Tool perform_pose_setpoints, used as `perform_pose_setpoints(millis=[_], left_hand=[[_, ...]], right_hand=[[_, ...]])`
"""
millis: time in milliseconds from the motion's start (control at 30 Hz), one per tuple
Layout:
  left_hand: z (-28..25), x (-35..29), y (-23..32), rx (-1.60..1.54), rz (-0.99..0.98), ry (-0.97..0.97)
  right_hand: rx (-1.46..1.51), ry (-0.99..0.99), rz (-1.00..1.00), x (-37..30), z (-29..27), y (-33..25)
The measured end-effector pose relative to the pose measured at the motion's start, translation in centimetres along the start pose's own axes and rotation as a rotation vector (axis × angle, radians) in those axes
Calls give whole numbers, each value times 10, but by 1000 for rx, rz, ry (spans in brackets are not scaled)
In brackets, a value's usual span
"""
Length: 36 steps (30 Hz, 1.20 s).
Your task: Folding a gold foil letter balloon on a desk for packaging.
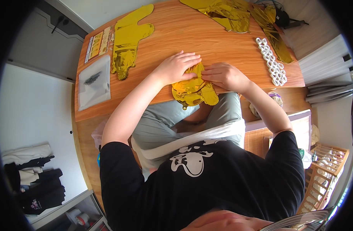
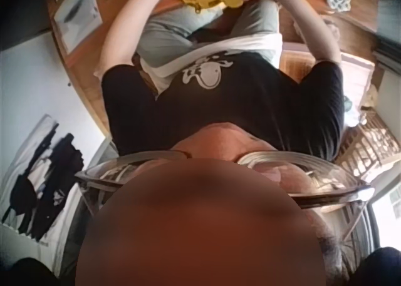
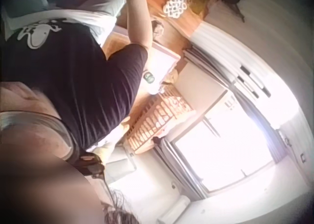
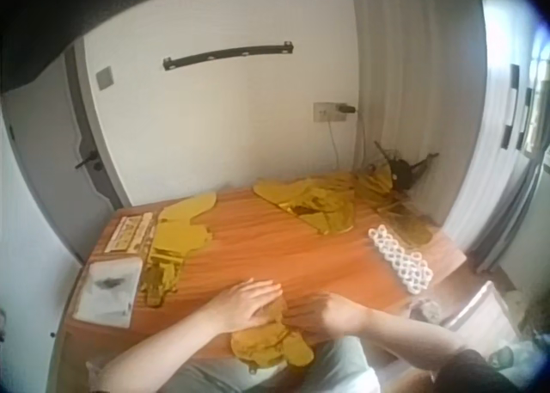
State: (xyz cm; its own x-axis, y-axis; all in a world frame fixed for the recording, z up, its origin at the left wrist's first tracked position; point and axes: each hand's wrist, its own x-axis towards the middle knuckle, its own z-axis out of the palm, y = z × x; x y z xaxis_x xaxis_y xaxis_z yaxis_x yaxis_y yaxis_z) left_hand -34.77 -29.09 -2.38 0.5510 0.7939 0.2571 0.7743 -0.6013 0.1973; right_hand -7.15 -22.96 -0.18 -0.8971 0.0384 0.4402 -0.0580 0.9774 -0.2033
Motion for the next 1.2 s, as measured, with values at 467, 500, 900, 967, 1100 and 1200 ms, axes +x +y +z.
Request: perform_pose_setpoints(millis=[467,500,900,967,1100,1200], left_hand=[[-18,2,9,75,-21,-145],[-20,3,10,75,-20,-144],[-6,-9,8,134,-8,-150],[-8,-8,10,79,-12,-160],[-12,-9,12,63,-35,-189],[-13,-9,10,13,-37,-184]], right_hand=[[161,-17,73,-3,6,0],[159,-17,74,-3,5,0],[196,-71,64,2,-1,7],[250,-70,148,6,-2,5],[220,-113,226,18,0,-1],[179,-49,230,24,5,-6]])
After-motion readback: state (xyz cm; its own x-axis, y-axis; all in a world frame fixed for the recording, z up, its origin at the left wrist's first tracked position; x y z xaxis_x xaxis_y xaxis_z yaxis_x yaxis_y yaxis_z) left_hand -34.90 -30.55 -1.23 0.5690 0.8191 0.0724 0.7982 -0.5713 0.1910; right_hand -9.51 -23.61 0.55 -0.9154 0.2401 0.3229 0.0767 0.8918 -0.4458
